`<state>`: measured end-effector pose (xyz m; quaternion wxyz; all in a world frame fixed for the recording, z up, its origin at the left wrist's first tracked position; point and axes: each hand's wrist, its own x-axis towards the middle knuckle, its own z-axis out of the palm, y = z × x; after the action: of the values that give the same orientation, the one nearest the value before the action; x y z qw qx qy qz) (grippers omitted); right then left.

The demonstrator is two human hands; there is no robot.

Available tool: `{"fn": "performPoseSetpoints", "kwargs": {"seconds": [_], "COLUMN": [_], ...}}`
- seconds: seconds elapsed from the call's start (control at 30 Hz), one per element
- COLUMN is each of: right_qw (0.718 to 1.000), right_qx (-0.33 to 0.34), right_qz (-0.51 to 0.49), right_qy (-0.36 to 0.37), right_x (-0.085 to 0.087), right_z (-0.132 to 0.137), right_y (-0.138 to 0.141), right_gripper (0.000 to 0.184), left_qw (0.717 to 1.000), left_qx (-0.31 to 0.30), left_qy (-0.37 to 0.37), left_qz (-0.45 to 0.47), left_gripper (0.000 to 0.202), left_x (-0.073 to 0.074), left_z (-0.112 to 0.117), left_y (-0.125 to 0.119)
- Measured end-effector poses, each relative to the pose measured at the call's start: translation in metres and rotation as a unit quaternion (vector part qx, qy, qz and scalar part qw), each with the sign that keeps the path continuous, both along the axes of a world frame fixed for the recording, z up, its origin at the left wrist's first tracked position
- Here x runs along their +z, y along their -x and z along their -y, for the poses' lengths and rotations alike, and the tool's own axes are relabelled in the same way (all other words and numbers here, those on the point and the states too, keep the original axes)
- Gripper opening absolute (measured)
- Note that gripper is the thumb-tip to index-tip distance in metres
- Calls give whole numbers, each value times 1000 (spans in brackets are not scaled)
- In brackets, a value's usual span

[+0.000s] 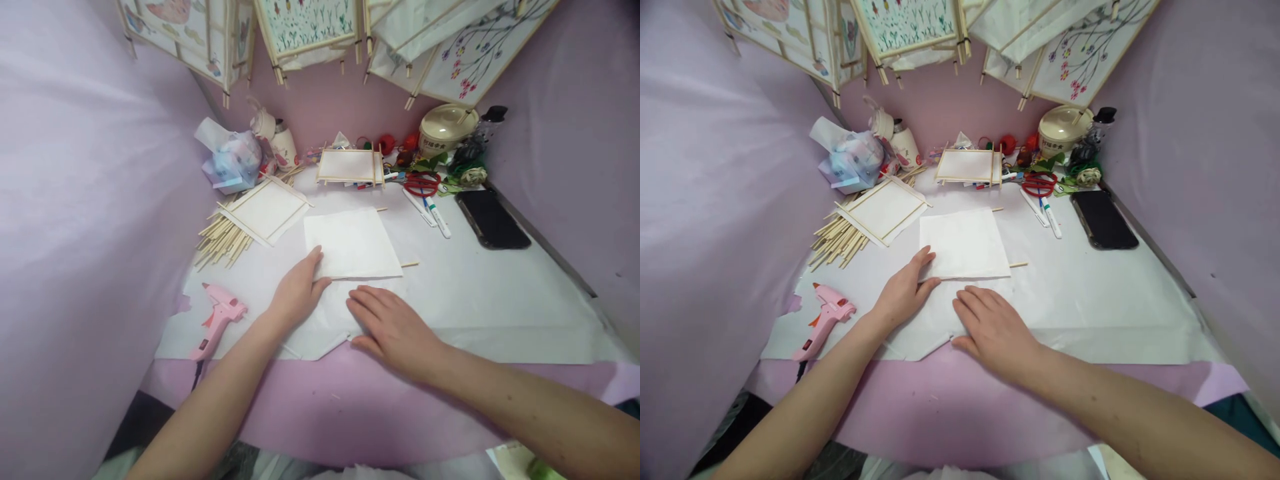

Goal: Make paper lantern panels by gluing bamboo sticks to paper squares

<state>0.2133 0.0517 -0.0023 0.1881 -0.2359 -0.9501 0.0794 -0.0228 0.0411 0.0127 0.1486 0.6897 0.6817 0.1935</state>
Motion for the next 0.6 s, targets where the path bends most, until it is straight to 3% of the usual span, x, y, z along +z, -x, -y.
{"fn": "performPoseSetpoints", "kwargs": {"seconds": [0.1, 0.2, 0.6], "right_qw": [999, 996, 992], "right_qx": [-11, -44, -80], "right_qz": [53, 73, 95], "right_qy": [6, 13, 4], "right_x": [-15, -20, -14], "right_z": [11, 9, 4], "right_y": [8, 8, 13], "right_gripper": [82, 98, 105], "left_qw": [1000, 1000, 1000], "left_qx": [-1, -4, 10], "left_qy": [-5, -9, 9], "left_qz": [1, -2, -6], "left_gripper": [63, 62, 59], "left_x": [-1, -1, -1], "left_z": [0, 0, -1], "left_y": [0, 0, -1]}}
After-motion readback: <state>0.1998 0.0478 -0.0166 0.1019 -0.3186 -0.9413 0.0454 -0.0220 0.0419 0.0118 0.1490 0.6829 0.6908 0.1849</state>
